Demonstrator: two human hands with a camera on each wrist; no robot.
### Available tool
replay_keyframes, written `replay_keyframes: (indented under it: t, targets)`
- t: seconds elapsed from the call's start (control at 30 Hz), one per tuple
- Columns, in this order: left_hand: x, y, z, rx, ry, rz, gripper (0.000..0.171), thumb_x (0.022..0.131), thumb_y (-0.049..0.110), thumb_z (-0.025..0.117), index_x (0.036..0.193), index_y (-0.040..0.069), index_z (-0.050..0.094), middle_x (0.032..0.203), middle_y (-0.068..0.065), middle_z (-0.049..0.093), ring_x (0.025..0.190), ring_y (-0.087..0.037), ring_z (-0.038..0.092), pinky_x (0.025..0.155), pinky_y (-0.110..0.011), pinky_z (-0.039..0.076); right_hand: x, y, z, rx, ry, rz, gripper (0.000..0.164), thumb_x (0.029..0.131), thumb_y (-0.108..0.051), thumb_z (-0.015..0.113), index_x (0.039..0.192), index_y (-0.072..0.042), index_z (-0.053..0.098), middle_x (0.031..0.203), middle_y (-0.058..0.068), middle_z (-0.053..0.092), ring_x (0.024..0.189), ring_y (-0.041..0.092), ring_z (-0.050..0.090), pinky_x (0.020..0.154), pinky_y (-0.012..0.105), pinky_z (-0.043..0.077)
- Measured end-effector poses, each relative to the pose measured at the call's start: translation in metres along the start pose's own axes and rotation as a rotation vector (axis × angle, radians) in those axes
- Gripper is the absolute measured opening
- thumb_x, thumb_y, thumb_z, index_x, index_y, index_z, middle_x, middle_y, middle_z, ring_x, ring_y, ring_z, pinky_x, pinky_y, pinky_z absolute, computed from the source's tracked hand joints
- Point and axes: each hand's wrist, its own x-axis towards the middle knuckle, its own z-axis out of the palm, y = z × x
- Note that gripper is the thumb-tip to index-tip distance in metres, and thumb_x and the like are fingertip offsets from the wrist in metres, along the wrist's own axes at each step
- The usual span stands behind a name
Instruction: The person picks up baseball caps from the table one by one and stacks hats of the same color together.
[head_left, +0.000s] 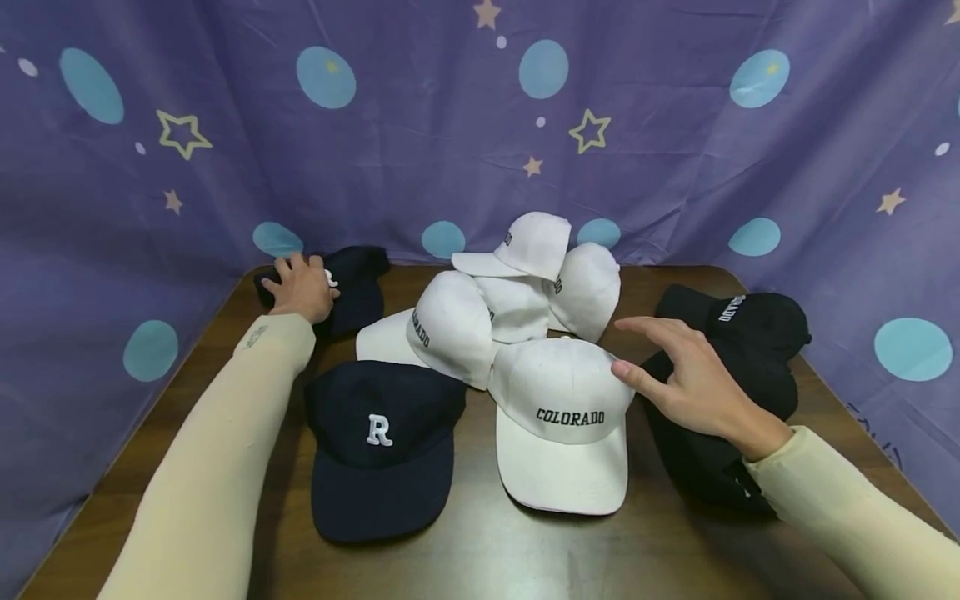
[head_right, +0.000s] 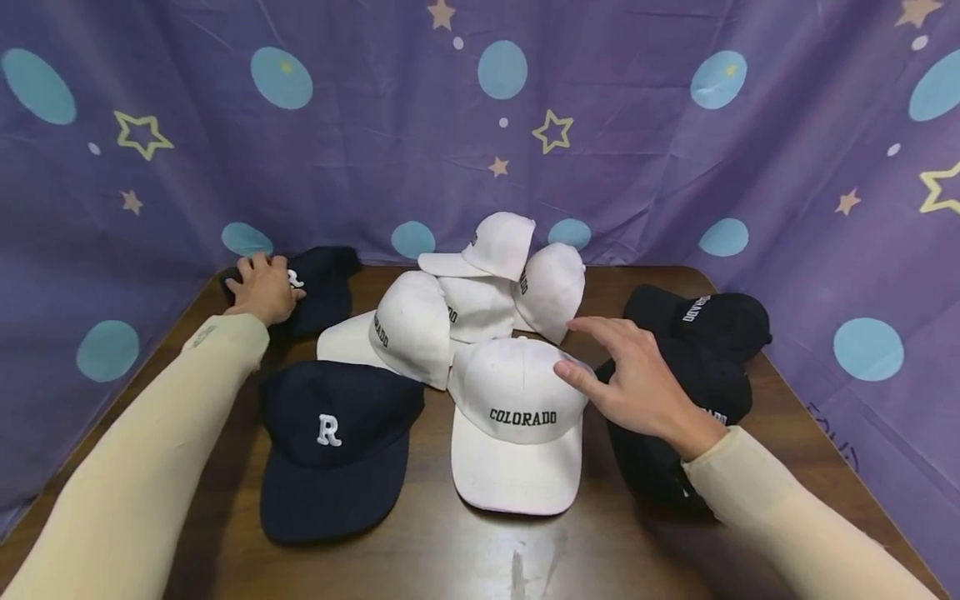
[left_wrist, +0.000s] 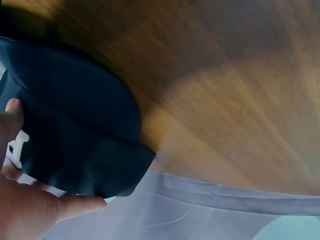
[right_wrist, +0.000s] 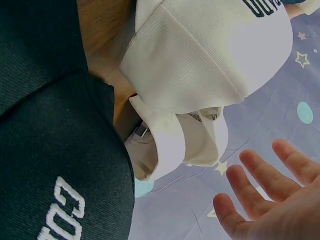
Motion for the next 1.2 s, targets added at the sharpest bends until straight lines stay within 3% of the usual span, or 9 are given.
replay_keyframes:
  t: [0.13, 0.27, 0.57, 0.8, 0.97, 1.2]
  targets:
    - [-0.004, -0.006, 0.0, -0.008, 0.019, 0.022, 0.053, 0.102, 0.019, 0.063, 0.138, -0.009, 0.036, 0.139, -0.038, 0.04, 0.134, -0.065, 0.024, 0.105, -0.086, 0.006, 0.0, -0.001, -0.001, -0.001, -0.001, 0.0, 0.052, 0.095, -0.036, 0.073, 0.141, -0.014, 0.06, 0.141, 0.009, 0.06, 0.131, 0.037, 0.048, 0.105, 0.071, 0.029]
    - [-0.008, -0.01, -0.006, 0.012, 0.096, 0.078, 0.047, 0.103, 0.018, 0.062, 0.136, -0.005, 0.038, 0.133, -0.034, 0.049, 0.128, -0.064, 0.031, 0.104, -0.086, 0.011, 0.001, -0.003, -0.002, 0.002, 0.003, -0.008, 0.052, 0.095, -0.036, 0.073, 0.141, -0.014, 0.06, 0.141, 0.009, 0.06, 0.13, 0.036, 0.049, 0.105, 0.07, 0.029]
    - [-0.02, -0.008, -0.038, 0.028, 0.198, 0.146, 0.047, 0.106, 0.021, 0.057, 0.144, -0.001, 0.041, 0.135, -0.032, 0.053, 0.132, -0.063, 0.03, 0.108, -0.083, 0.009, -0.001, -0.005, -0.004, 0.009, 0.015, -0.014, 0.052, 0.095, -0.034, 0.074, 0.141, -0.013, 0.061, 0.14, 0.009, 0.061, 0.126, 0.035, 0.05, 0.103, 0.068, 0.032]
    - [-0.031, 0.008, -0.063, 0.031, 0.178, 0.185, 0.051, 0.107, 0.027, 0.055, 0.149, 0.001, 0.039, 0.143, -0.031, 0.05, 0.139, -0.061, 0.024, 0.113, -0.079, 0.005, -0.002, -0.005, -0.002, 0.018, 0.01, -0.019, 0.052, 0.095, -0.034, 0.073, 0.141, -0.013, 0.06, 0.141, 0.01, 0.06, 0.124, 0.035, 0.051, 0.101, 0.066, 0.033]
    - [-0.044, 0.022, -0.079, 0.019, 0.173, 0.222, 0.049, 0.107, 0.028, 0.055, 0.147, 0.003, 0.041, 0.144, -0.031, 0.05, 0.134, -0.059, 0.029, 0.113, -0.077, 0.008, -0.004, -0.006, 0.0, 0.024, 0.007, -0.02, 0.052, 0.096, -0.034, 0.073, 0.141, -0.012, 0.061, 0.141, 0.01, 0.06, 0.126, 0.036, 0.05, 0.102, 0.066, 0.033]
    - [-0.064, 0.041, -0.098, -0.016, 0.214, 0.292, 0.046, 0.106, 0.029, 0.058, 0.144, 0.006, 0.047, 0.14, -0.027, 0.055, 0.128, -0.055, 0.035, 0.11, -0.072, 0.016, -0.005, -0.007, 0.001, 0.028, 0.007, -0.02, 0.051, 0.096, -0.034, 0.072, 0.14, -0.011, 0.061, 0.14, 0.01, 0.061, 0.125, 0.034, 0.051, 0.102, 0.065, 0.033]
